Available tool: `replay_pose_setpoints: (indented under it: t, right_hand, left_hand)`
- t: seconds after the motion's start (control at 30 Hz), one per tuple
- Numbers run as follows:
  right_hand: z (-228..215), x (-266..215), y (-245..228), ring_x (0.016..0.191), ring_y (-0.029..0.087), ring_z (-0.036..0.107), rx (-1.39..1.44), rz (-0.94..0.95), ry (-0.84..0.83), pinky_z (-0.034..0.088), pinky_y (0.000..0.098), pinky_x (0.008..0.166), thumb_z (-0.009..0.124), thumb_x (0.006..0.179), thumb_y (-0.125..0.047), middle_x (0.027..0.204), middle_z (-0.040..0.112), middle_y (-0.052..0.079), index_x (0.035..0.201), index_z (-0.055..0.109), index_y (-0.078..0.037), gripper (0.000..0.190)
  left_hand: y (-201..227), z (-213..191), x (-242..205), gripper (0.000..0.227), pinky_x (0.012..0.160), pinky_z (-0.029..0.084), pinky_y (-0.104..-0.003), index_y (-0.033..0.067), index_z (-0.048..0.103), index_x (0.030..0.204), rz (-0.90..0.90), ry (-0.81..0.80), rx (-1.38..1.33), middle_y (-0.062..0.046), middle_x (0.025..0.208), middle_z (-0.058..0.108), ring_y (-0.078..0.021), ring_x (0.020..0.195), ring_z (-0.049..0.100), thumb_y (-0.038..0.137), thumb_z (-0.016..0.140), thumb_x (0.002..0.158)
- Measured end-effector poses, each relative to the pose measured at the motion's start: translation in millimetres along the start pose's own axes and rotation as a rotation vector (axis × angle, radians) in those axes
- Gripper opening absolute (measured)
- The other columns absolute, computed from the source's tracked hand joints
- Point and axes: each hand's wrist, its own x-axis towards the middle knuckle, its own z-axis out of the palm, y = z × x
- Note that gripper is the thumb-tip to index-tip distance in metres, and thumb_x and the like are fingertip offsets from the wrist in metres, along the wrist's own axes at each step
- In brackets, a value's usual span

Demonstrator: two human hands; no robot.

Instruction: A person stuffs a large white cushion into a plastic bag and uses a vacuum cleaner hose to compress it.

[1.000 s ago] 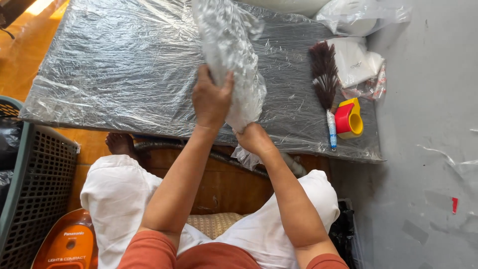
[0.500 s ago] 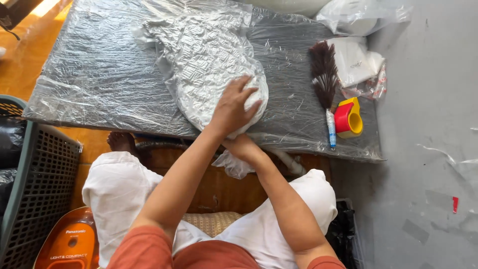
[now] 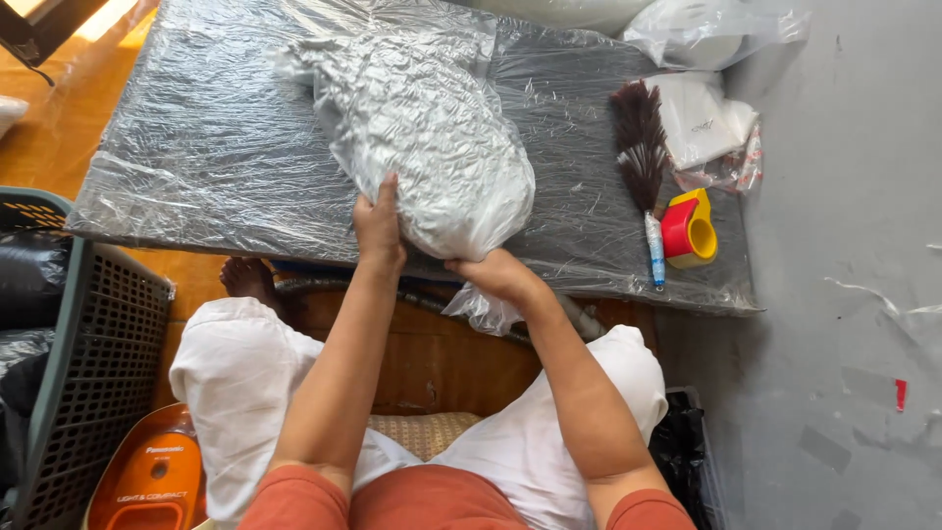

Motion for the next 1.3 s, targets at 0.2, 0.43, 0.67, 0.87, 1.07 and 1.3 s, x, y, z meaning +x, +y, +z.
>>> replay_pose_setpoints:
  t: [0.2,0.43,0.67,0.87,1.07,1.3]
  right_hand:
    - [4.0,13.0,6.8,0.133,0.027,0.058,0.003,0.057,0.063,0.047,0.0425,0.110,0.071,0.076,-0.061,0.131,0.070,0.017,0.122,0.075,-0.009,0.069]
    - [22.8,90.0,54.5,0.136,0.045,0.049,-0.316,-0.190,-0.058,0.039,0.0538,0.116,0.043,0.094,-0.056,0.143,0.055,0.030,0.142,0.056,0.003,0.078]
    - [37.7,32.1,30.6,0.103,0.038,0.071,-0.307,-0.131,0.129,0.057,0.0444,0.086,0.065,0.085,-0.059,0.093,0.073,0.025,0.095,0.073,0.000,0.061]
    - [46.2,44.0,24.6,0.114,0.041,0.067,-0.427,-0.050,0.107,0.053,0.0520,0.096,0.065,0.084,-0.068,0.104,0.073,0.030,0.102,0.074,0.008,0.078]
    - [36.4,62.4,50.1,0.084,0.032,0.069,-0.336,-0.234,0.078,0.054,0.0394,0.078,0.069,0.088,-0.031,0.100,0.074,0.023,0.117,0.067,0.008,0.049]
    - [40.7,63.3,58.2,0.076,0.042,0.064,-0.432,-0.277,0.143,0.051,0.0476,0.074,0.067,0.097,-0.029,0.089,0.069,0.031,0.107,0.065,0.019,0.049]
  left_hand:
    - [48.4,83.4,-100.4,0.053,0.082,0.057,-0.055,0.0103,0.060,0.119,0.771,0.024,0.893,-0.024,0.101,0.072,-0.0450,0.098,0.071,0.055,0.067,0.092]
    - [-12.8,105.6,-53.0,0.092,0.124,0.016,-0.052,0.0024,0.040,0.155,0.999,-0.404,1.848,-0.034,0.160,0.030,-0.0460,0.153,0.020,0.047,0.078,0.084]
    - [-59.5,67.2,35.5,0.073,0.129,0.014,-0.042,0.0246,0.062,0.139,0.895,-0.741,1.760,-0.014,0.158,0.045,-0.0258,0.154,0.031,0.065,0.065,0.078]
    - [0.8,34.7,21.0,0.082,0.124,0.028,-0.053,0.0078,0.044,0.152,0.895,-0.931,1.630,-0.028,0.158,0.038,-0.0406,0.149,0.036,0.057,0.066,0.090]
    - [170.4,-111.3,-92.7,0.032,0.088,0.055,-0.043,0.0123,0.067,0.125,1.055,-0.603,1.437,-0.005,0.129,0.069,-0.0285,0.104,0.069,0.030,0.069,0.099]
    - [185.8,-383.2,-168.5,0.023,0.068,0.054,-0.046,0.0029,0.070,0.097,0.774,0.147,1.776,-0.014,0.089,0.073,-0.0394,0.072,0.067,0.024,0.068,0.104]
